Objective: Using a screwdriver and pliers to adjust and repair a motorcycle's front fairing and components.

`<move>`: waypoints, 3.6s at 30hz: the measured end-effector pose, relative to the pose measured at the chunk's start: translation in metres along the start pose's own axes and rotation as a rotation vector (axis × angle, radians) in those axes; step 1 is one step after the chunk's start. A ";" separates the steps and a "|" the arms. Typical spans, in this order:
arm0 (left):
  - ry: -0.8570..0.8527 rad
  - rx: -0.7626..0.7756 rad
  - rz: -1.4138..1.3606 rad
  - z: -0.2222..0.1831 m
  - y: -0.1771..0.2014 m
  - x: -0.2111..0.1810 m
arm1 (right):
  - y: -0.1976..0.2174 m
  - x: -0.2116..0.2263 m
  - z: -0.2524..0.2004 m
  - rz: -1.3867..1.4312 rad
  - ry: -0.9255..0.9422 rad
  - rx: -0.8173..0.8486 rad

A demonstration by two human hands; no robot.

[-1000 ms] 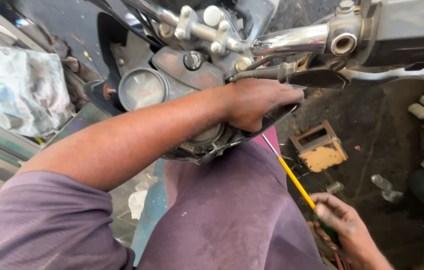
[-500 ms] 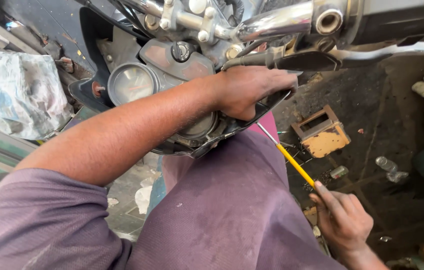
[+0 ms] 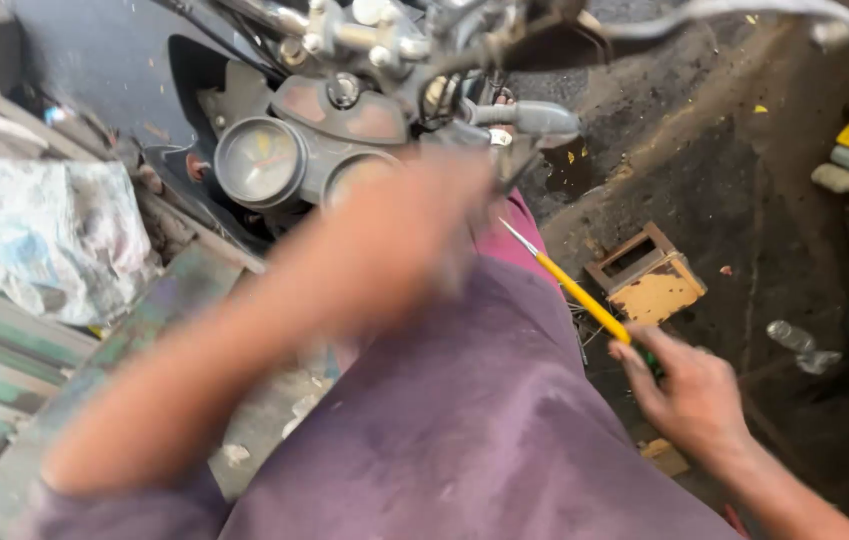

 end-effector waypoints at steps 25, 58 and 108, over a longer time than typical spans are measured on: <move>0.164 -0.313 -1.753 0.070 -0.201 0.044 | -0.011 -0.011 -0.020 0.710 -0.110 -0.098; 0.109 -0.489 -1.863 0.068 -0.211 0.041 | -0.013 -0.083 -0.015 1.281 -0.036 0.213; 0.147 -0.416 -1.972 0.065 -0.206 0.023 | 0.028 0.037 -0.049 0.004 0.374 -0.477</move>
Point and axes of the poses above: each hand's wrist, its own z-axis towards the middle knuckle, its own y-axis out of the back of the hand, x = y × z, the point moved 7 cm from there along z, towards the middle knuckle, and after that the axes turned 4 degrees about -x, right-handed, at the moved point
